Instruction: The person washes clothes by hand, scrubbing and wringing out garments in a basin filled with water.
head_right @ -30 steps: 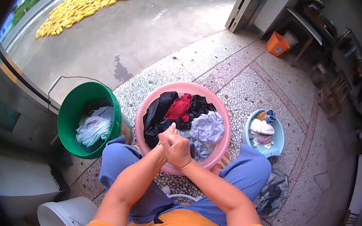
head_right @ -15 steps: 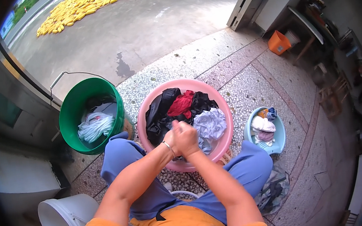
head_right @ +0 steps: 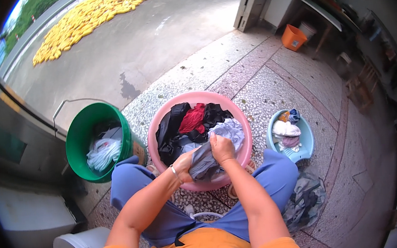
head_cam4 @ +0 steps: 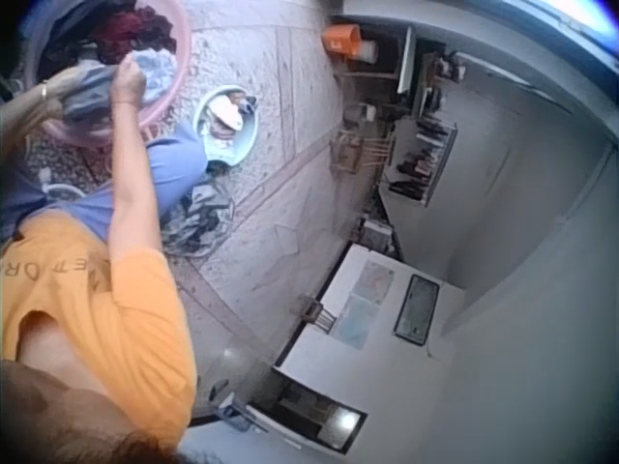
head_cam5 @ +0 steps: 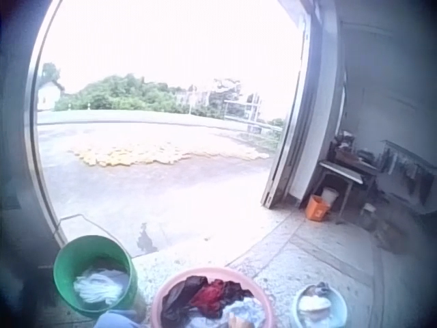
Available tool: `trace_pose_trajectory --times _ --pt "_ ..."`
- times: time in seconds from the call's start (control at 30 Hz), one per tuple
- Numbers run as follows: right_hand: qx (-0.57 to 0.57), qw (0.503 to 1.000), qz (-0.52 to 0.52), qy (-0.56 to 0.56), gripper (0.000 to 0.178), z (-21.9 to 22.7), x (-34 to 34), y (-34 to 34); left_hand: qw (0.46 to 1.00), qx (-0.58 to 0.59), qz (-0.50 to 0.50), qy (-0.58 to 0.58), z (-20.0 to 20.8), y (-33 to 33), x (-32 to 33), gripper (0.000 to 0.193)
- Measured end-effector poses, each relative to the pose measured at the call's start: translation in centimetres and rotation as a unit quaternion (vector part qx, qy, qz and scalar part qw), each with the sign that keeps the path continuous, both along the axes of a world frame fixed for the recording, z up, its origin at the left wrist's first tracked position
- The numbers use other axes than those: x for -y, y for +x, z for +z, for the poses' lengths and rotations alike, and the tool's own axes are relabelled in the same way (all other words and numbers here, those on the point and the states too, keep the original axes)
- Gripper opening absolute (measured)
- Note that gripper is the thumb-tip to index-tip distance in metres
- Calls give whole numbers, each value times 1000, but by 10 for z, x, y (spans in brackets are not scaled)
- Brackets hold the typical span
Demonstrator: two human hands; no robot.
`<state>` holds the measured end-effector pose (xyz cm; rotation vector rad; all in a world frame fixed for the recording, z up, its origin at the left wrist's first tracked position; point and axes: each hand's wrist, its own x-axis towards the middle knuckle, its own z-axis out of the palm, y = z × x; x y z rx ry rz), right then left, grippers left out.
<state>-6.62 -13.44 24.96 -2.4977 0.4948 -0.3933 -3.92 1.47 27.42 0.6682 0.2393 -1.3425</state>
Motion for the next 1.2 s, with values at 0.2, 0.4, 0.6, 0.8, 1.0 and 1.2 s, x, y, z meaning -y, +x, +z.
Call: trace_pose_trajectory --times 0.2,0.4,0.6,0.8,1.0,1.2 --pt "-13 936 36 350 52 11 24 -7 853 493 -38 167 17 13 -20 46" --pt "-137 869 180 439 24 54 20 -21 919 384 47 77 26 27 -31 11" --pt "-109 866 148 465 10 32 33 -34 964 178 196 25 43 30 -26 13" --pt "128 744 46 655 4 47 -1 -11 970 143 195 12 12 23 -12 22" --pt "113 919 188 326 24 94 -64 -8 970 96 180 129 -11 26 1 35" --pt "101 991 87 12 33 36 -42 15 981 -20 189 42 -10 12 24 29"
